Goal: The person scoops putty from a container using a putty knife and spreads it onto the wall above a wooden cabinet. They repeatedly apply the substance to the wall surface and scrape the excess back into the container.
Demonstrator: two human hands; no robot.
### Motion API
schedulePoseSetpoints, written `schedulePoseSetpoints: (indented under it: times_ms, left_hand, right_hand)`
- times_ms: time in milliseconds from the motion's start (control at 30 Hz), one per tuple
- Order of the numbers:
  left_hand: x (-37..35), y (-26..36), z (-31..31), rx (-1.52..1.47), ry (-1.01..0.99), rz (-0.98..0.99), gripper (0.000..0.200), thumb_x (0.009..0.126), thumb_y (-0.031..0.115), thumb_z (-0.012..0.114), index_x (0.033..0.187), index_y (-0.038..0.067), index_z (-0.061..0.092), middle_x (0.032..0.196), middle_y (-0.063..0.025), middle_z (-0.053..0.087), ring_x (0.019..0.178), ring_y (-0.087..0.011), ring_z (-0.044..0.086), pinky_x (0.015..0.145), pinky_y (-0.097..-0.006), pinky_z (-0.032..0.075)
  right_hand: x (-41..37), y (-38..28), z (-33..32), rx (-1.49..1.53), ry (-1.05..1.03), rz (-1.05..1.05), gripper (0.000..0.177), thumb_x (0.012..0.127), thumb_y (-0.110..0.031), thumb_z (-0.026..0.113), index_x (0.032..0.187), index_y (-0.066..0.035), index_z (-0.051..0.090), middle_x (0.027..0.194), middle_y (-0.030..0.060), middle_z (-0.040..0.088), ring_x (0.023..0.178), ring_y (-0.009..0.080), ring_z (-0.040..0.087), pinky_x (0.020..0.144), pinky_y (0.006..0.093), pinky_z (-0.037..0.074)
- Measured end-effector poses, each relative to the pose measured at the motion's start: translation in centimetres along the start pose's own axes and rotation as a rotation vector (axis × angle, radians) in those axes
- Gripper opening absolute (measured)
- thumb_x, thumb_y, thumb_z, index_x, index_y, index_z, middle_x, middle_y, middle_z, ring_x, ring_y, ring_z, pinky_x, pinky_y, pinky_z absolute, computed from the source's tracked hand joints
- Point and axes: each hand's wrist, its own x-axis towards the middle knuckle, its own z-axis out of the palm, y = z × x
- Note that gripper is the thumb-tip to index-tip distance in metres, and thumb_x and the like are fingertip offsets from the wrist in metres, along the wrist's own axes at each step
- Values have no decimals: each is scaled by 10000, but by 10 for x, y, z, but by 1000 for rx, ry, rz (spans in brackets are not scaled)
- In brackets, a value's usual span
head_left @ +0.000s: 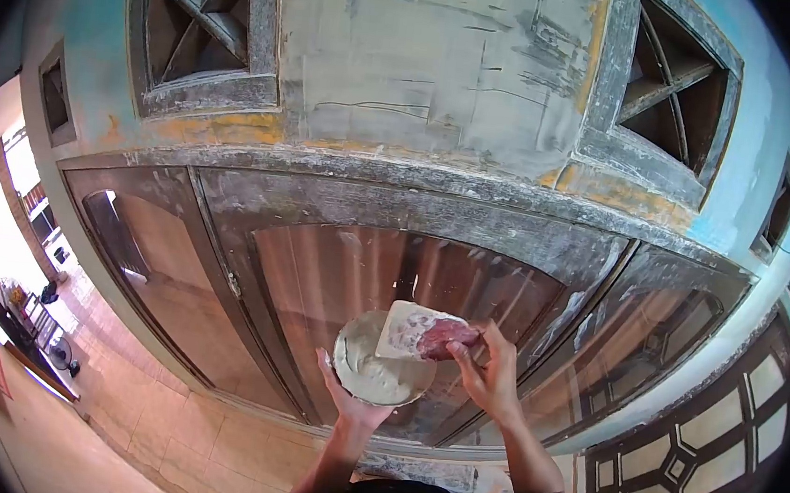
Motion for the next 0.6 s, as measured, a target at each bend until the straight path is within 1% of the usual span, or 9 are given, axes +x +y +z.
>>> schedulePoseSetpoints:
  times_ms: [67, 133, 233, 367, 433, 467, 533, 567, 600]
  left_hand:
    - [2, -1, 1, -21, -28, 0, 860, 810, 788, 352, 1392, 162, 436, 1410, -105, 448, 1260, -356, 434, 1023, -565, 360]
    - [2, -3, 2, -20, -32, 0, 854, 812, 785, 355, 1388, 161, 442, 1405, -106, 453, 1252, -355, 441, 1021, -563, 364]
    - [7, -4, -3, -45, -49, -1, 840, 816, 778, 363, 1378, 160, 454, 1392, -106, 467, 1239, -352, 454, 1019, -557, 369]
    - [5, -1, 1, -56, -40, 3, 828, 817, 769, 382, 1368, 156, 466, 1376, -99, 484, 1229, -340, 463, 1018, -549, 372]
    - [1, 1, 4, -48, -1, -2, 828, 818, 768, 385, 1368, 154, 466, 1372, -94, 487, 1229, -333, 465, 1020, -542, 372]
    - [2, 1, 6, -30, 22, 0, 838, 809, 774, 388, 1373, 159, 458, 1392, -92, 464, 1251, -336, 442, 1028, -542, 355]
    - [1, 1, 7, -14, 44, 5, 847, 799, 780, 392, 1378, 164, 450, 1413, -89, 440, 1273, -339, 418, 1037, -543, 339]
    - [1, 2, 7, -28, 30, 6, 847, 808, 776, 387, 1377, 151, 453, 1403, -95, 455, 1256, -338, 440, 1033, -538, 353]
    - [1, 2, 7, -42, 13, 8, 848, 816, 772, 383, 1375, 139, 456, 1392, -100, 470, 1238, -336, 461, 1029, -532, 366]
  right_hand:
    - [1, 3, -2, -17, 2, -30, 183, 855, -77, 698, 955, 16, 576, 789, 59, 650, 724, 74, 569, 647, 239, 459]
    - [-1, 5, -3, 67, -48, 93, 184, 841, -76, 704, 983, -6, 610, 738, 98, 658, 617, 117, 609, 572, 257, 465]
    - [3, -2, -4, 43, -14, 76, 184, 838, -88, 713, 964, -8, 607, 705, 93, 651, 572, 104, 585, 531, 245, 445]
    - [4, 8, -6, -22, -11, -6, 190, 836, -102, 721, 951, -12, 599, 684, 86, 643, 553, 92, 571, 506, 244, 426]
    - [2, 9, -6, -146, -39, -36, 187, 836, -107, 723, 935, -20, 590, 682, 85, 639, 524, 84, 549, 490, 247, 414]
    - [2, 5, -7, -145, -43, -31, 187, 836, -107, 723, 935, -20, 590, 682, 85, 639, 524, 84, 549, 490, 247, 414]
    - [4, -7, -9, -131, -76, 144, 213, 839, -100, 728, 883, 6, 549, 675, 47, 626, 614, 24, 518, 532, 202, 407]
    - [5, -6, -8, -131, -77, 144, 213, 839, -100, 728, 883, 6, 549, 675, 47, 626, 614, 24, 518, 532, 202, 407]
    - [6, -5, -8, -96, -77, 116, 193, 840, -103, 721, 899, -4, 566, 671, 65, 630, 564, 43, 514, 508, 225, 401]
